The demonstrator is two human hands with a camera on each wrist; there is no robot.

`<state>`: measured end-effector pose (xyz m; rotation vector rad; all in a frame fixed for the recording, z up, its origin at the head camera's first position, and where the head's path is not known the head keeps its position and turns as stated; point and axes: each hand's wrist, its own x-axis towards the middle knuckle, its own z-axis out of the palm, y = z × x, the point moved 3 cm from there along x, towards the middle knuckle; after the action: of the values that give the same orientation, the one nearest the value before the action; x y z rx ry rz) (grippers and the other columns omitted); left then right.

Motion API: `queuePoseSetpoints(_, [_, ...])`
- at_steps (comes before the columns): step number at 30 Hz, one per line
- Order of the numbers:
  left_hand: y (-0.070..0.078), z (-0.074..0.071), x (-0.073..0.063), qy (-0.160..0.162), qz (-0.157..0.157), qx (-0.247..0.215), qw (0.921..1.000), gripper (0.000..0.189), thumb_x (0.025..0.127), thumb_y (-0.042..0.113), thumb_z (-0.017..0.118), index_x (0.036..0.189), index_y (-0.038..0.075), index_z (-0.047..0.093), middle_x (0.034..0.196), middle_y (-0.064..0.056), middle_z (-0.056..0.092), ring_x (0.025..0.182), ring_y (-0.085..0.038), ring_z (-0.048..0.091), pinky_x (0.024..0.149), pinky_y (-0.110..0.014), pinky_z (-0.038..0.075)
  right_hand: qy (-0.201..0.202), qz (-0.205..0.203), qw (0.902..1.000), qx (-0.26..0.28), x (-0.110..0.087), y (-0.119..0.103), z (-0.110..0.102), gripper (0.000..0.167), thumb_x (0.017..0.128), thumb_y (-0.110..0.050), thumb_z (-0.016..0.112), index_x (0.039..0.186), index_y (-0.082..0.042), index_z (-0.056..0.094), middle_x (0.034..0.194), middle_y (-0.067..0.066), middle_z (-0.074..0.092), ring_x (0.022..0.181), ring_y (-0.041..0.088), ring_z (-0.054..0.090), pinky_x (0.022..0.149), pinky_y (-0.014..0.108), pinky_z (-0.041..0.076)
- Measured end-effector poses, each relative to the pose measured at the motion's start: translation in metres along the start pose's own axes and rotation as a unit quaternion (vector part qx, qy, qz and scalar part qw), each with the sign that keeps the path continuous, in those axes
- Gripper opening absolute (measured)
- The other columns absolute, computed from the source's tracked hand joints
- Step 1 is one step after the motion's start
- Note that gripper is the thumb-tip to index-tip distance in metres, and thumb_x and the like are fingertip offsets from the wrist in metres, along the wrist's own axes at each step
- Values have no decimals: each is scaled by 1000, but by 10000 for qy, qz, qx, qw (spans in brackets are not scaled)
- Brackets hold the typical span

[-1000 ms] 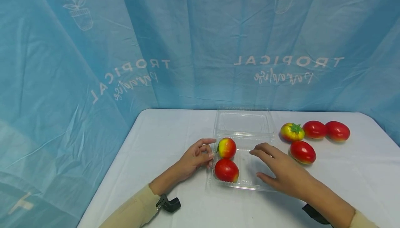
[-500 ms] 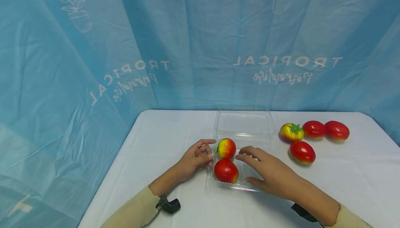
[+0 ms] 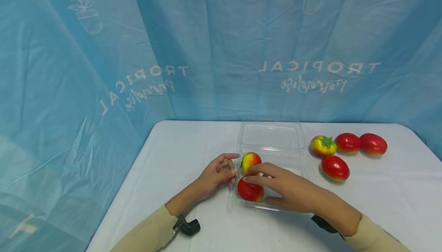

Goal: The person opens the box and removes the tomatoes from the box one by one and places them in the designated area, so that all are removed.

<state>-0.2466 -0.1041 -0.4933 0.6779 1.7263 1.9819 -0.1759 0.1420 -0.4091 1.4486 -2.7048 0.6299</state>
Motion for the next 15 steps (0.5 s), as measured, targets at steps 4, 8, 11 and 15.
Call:
queuePoseSetpoints(4, [1,1,0,28,-31,-7,10000,52,106,4,59,155,6,43,98,-5,56,78,-14,62,76,-23,59,-59,-209,9997,106,4,1,2,84,77,-20,98,150,-26,57,155,-2,52,141,19,52,99,34,59])
queuePoseSetpoints(8, [2,1,0,33,-27,-47,10000,52,106,4,58,156,4,42,97,-4,56,78,-14,62,75,-23,58,-83,-297,9995,84,8,2,3,81,77,-21,97,149,-26,58,154,-5,53,141,16,52,102,34,57])
queuePoseSetpoints(11, [1,1,0,52,-26,-37,10000,52,107,4,59,156,4,42,97,-4,55,78,-14,61,75,-23,58,-89,-326,9994,8,10,3,5,82,77,-22,97,149,-25,58,154,-5,53,141,16,51,102,35,57])
queuePoseSetpoints(15, [0,-1,0,74,-29,3,10000,52,107,6,60,156,5,43,97,-3,56,77,-14,61,75,-22,58,-158,-334,9993,-55,11,3,7,81,77,-21,98,148,-25,59,154,-5,54,141,17,52,102,37,58])
